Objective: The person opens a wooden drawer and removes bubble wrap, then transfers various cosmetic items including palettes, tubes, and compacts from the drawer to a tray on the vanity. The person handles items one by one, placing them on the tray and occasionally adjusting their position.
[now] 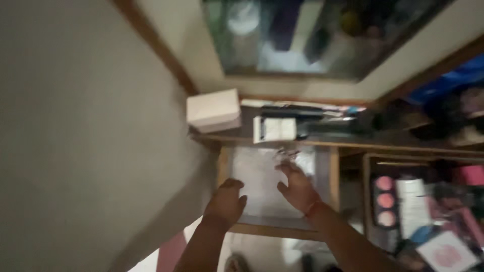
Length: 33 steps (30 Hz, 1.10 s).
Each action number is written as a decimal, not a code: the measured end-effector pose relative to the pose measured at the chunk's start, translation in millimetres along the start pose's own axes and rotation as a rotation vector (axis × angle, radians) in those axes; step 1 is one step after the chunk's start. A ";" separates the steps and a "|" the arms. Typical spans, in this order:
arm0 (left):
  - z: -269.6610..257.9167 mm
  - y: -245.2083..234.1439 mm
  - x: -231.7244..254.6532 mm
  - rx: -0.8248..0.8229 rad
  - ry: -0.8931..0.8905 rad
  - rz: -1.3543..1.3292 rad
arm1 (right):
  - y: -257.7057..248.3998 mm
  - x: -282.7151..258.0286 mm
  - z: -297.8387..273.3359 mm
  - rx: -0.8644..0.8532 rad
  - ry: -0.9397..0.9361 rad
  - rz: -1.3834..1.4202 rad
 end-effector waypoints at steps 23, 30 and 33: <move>25.9 14.2 -109.9 0.198 0.216 -0.092 | 115.1 -4.2 136.3 -0.287 0.214 -0.368; 21.6 7.4 -89.9 0.198 0.248 -0.037 | 80.1 -57.9 66.6 -0.261 -0.205 -0.293; 19.6 6.9 -85.2 0.189 0.249 -0.071 | 82.2 -45.5 44.3 -0.307 -0.169 -0.182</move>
Point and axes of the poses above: each hand's wrist, its own z-axis towards the middle knuckle, its own y-axis out of the palm, x = y × z, the point moved 7 cm from there along z, towards the middle knuckle, and after that the axes turned 8 degrees about -z, right-handed, at the moved point
